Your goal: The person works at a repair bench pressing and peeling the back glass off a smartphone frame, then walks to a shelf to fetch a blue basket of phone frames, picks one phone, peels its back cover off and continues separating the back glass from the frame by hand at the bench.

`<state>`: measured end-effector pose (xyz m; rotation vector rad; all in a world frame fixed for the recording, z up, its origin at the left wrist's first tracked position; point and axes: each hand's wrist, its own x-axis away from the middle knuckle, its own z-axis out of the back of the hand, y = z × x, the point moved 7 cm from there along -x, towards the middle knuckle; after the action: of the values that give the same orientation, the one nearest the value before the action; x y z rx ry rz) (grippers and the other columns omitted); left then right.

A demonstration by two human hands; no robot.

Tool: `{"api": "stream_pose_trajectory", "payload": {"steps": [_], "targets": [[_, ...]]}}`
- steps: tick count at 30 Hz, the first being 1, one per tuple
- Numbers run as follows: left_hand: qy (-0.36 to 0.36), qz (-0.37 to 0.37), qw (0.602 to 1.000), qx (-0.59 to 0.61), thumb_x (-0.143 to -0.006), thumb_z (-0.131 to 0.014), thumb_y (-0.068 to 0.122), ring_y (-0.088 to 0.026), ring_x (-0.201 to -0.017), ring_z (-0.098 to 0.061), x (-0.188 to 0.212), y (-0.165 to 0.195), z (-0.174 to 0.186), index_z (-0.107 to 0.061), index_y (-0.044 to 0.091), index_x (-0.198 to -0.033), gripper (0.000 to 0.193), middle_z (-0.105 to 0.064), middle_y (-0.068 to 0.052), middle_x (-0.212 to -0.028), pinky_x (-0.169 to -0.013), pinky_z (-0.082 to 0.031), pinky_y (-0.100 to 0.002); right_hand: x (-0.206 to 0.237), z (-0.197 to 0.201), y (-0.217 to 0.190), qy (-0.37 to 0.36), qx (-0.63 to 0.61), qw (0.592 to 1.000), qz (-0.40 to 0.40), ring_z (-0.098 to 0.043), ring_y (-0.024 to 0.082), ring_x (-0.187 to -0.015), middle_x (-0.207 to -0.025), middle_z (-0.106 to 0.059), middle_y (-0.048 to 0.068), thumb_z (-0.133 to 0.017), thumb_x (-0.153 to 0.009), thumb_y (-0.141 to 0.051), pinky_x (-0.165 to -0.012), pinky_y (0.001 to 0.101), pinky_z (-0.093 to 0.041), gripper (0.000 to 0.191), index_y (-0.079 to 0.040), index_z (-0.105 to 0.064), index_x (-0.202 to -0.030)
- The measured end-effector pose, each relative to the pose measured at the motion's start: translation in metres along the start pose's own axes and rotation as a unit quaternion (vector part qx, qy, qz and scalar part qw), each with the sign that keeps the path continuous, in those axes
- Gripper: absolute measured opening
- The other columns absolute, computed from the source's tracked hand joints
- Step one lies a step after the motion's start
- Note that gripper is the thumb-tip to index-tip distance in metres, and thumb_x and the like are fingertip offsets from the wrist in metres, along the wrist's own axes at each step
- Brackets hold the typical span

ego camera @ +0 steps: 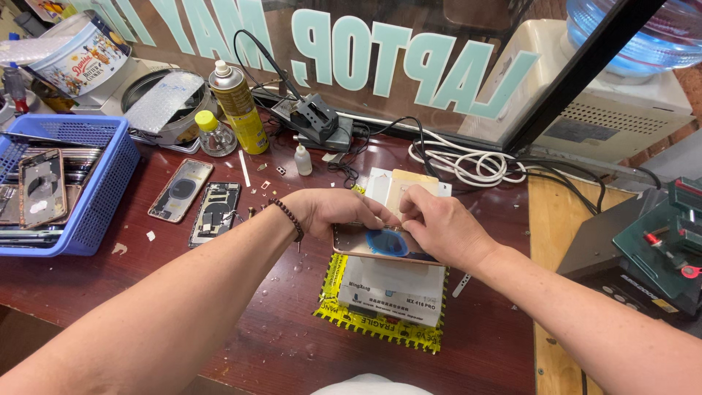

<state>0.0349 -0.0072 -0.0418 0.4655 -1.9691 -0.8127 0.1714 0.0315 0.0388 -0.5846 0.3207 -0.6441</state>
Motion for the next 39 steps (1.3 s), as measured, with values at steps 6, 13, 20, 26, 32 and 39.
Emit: {"api": "stream_pose_trajectory", "payload": {"steps": [6, 13, 20, 26, 32, 39], "targets": [[0.017, -0.009, 1.000, -0.010, -0.096, -0.056, 0.001, -0.012, -0.098, -0.071, -0.009, -0.002, 0.011, -0.069, 0.004, -0.126, 0.033, -0.073, -0.004, -0.114, -0.087, -0.060, -0.030, -0.003, -0.002, -0.002, -0.011, 0.022, 1.000, 0.010, -0.075, 0.033, -0.082, -0.082, -0.074, 0.015, -0.069, -0.084, -0.005, -0.069, 0.0406, -0.059, 0.019, -0.004, -0.055, -0.097], [0.006, -0.019, 1.000, 0.017, -0.097, -0.059, 0.001, -0.012, -0.097, -0.071, -0.021, -0.005, 0.018, -0.071, 0.002, -0.118, 0.024, -0.074, -0.005, -0.111, -0.085, -0.061, -0.031, -0.014, -0.004, -0.006, -0.050, 0.078, 0.993, 0.067, -0.071, 0.038, -0.081, -0.079, -0.071, 0.018, -0.067, -0.085, -0.006, -0.069, 0.0453, -0.055, 0.017, -0.005, -0.055, -0.097], [-0.023, -0.025, 0.999, 0.025, -0.097, -0.060, 0.003, -0.013, -0.094, -0.071, -0.021, -0.006, 0.018, -0.071, 0.001, -0.113, 0.019, -0.074, -0.006, -0.108, -0.083, -0.061, -0.031, -0.016, -0.007, -0.016, -0.073, 0.105, 0.988, 0.081, -0.070, 0.041, -0.082, -0.080, -0.071, 0.019, -0.066, -0.085, -0.009, -0.069, 0.0489, -0.054, 0.015, -0.005, -0.058, -0.096], [-0.007, -0.034, 0.999, 0.010, -0.096, -0.063, 0.002, -0.013, -0.094, -0.071, -0.020, -0.004, 0.019, -0.071, -0.001, -0.114, 0.020, -0.075, -0.006, -0.108, -0.084, -0.061, -0.031, -0.016, -0.009, -0.010, -0.081, 0.133, 0.986, 0.057, -0.070, 0.041, -0.082, -0.079, -0.070, 0.020, -0.068, -0.088, -0.013, -0.069, 0.0492, -0.054, 0.015, -0.004, -0.058, -0.094], [0.016, -0.025, 0.999, 0.024, -0.095, -0.061, 0.001, -0.013, -0.096, -0.073, -0.020, -0.008, 0.023, -0.070, 0.001, -0.124, 0.030, -0.076, -0.008, -0.111, -0.084, -0.062, -0.028, -0.015, -0.008, 0.006, -0.041, -0.006, 0.999, 0.017, -0.076, 0.029, -0.081, -0.082, -0.074, 0.014, -0.070, -0.082, -0.009, -0.071, 0.0382, -0.059, 0.017, -0.003, -0.062, -0.096], [-0.002, -0.017, 0.999, 0.030, -0.096, -0.060, 0.002, -0.013, -0.092, -0.074, -0.022, -0.008, 0.022, -0.069, 0.000, -0.126, 0.031, -0.075, -0.009, -0.111, -0.082, -0.062, -0.027, -0.013, -0.003, 0.015, -0.058, 0.063, 0.995, -0.054, -0.075, 0.030, -0.080, -0.082, -0.075, 0.014, -0.073, -0.081, -0.015, -0.075, 0.0389, -0.058, 0.018, -0.005, -0.072, -0.095]]}}
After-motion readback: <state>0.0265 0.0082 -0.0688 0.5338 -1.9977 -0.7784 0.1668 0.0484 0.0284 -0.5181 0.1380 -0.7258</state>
